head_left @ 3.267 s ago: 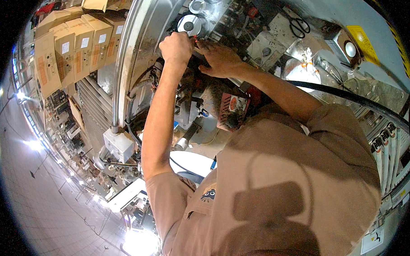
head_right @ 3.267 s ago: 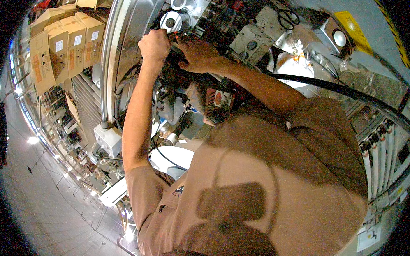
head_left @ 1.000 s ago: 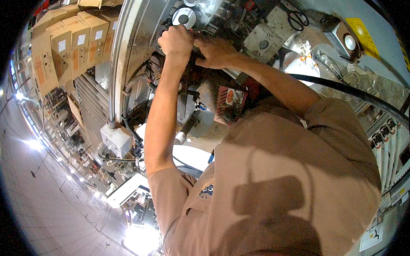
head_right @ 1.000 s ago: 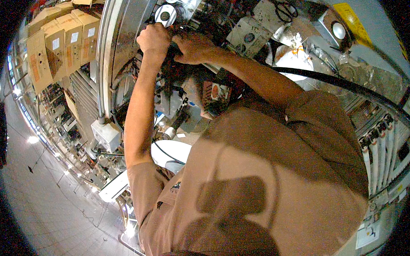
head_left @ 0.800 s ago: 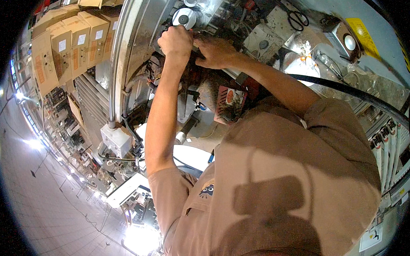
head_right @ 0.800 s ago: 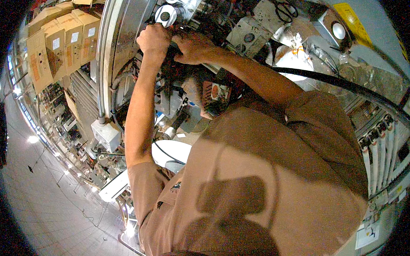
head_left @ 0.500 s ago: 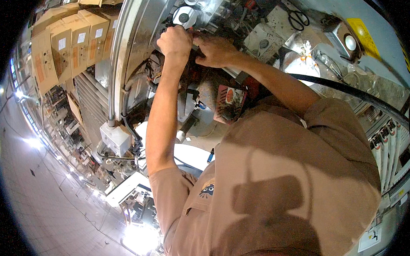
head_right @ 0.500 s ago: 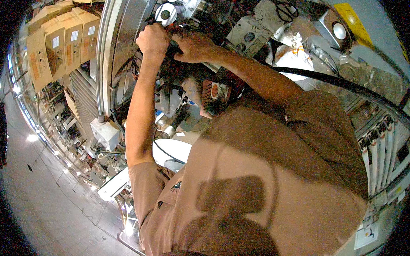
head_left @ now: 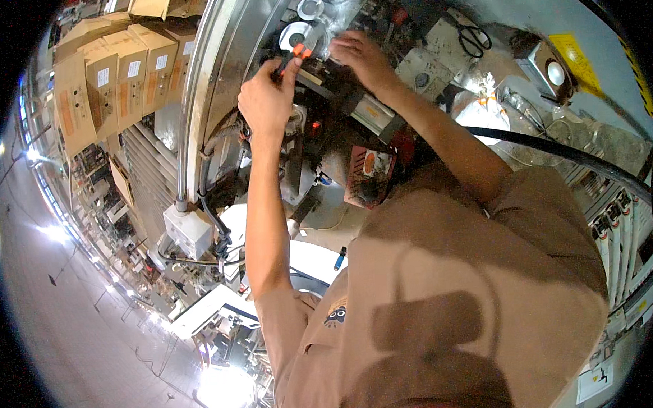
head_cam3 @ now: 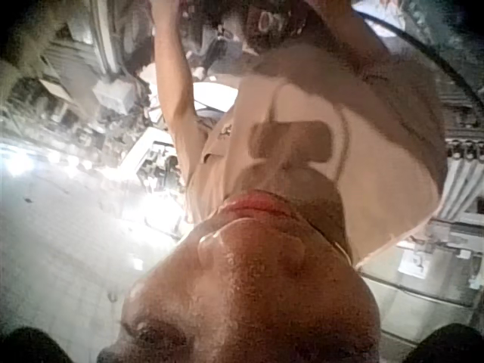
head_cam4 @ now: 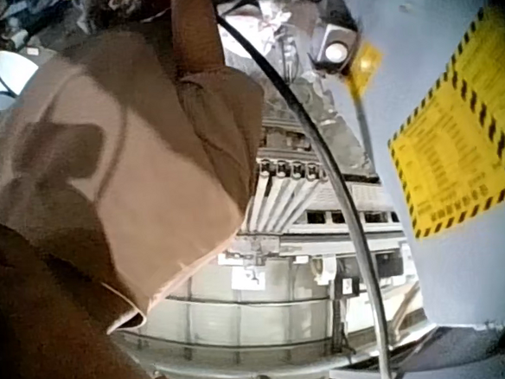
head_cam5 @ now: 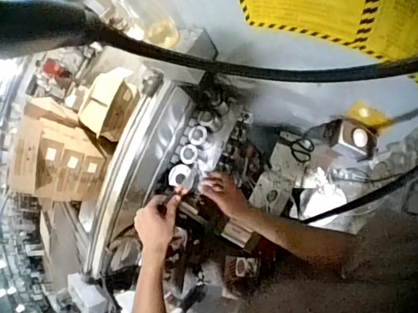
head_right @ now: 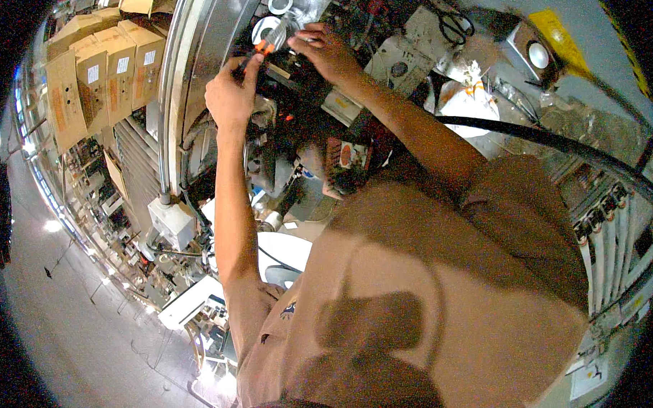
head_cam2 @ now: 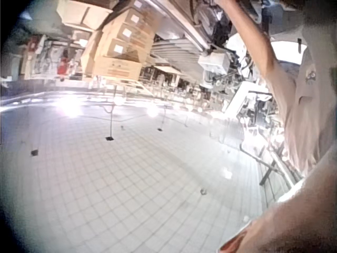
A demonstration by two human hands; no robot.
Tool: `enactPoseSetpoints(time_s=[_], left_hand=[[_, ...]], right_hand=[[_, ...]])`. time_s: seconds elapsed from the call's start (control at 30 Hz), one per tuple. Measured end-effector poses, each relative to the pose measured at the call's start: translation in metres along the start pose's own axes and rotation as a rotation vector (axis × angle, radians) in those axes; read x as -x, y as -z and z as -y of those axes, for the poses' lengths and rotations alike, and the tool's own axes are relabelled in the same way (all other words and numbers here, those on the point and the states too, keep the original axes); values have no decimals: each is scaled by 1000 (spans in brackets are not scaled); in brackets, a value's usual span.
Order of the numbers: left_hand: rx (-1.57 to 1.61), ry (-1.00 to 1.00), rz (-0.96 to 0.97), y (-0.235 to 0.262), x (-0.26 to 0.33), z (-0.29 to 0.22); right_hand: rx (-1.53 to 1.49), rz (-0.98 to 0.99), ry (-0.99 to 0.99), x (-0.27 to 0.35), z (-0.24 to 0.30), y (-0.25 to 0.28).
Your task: The person maintains a large industrial machine by handling a spool of black material, threading it through rollers, and using an orange utility knife to cut a piece of the material while standing near a control panel and a conveyor belt.
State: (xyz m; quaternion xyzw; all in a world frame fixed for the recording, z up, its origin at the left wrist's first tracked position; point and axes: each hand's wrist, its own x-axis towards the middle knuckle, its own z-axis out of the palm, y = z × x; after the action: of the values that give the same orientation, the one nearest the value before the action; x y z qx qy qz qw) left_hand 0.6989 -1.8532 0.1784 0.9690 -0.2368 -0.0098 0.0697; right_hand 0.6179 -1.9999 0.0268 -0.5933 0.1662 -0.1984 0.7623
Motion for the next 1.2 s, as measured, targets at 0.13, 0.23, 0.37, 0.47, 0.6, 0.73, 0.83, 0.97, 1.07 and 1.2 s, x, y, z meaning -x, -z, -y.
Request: enactPoseSetpoints(time_s=[0.13,0.23,0.37,0.47,0.6,0.73,0.83,0.97,1.07,1.2], left_hand=[[110,-86,130,11,8,-3],[149,-89,186,12,9,-8],[102,-119,270,14,6,-10],[90,-176,284,11,0,-12],[-57,-233,323,11,-8,-9],[-335,-171,316,-4,-19,-2],[-410,-184,324,-16,-31,-7],[-487,-158,306,-41,-40,-3],[-519,-217,291,-47,-48,-11],[-524,-156,304,-49,-46,-4]], right_hand=[[-329,165,-387,-7,20,28],[-274,245,-328,-7,5,44],[-260,249,-360,-8,-3,57],[-359,152,-413,-2,-9,60],[-621,-221,-501,-5,-30,97],[-414,-233,-480,-12,-44,139],[103,-69,-262,-18,-42,124],[626,188,0,-10,-21,47],[661,302,104,-4,-37,10],[855,585,-152,-5,24,-9]])
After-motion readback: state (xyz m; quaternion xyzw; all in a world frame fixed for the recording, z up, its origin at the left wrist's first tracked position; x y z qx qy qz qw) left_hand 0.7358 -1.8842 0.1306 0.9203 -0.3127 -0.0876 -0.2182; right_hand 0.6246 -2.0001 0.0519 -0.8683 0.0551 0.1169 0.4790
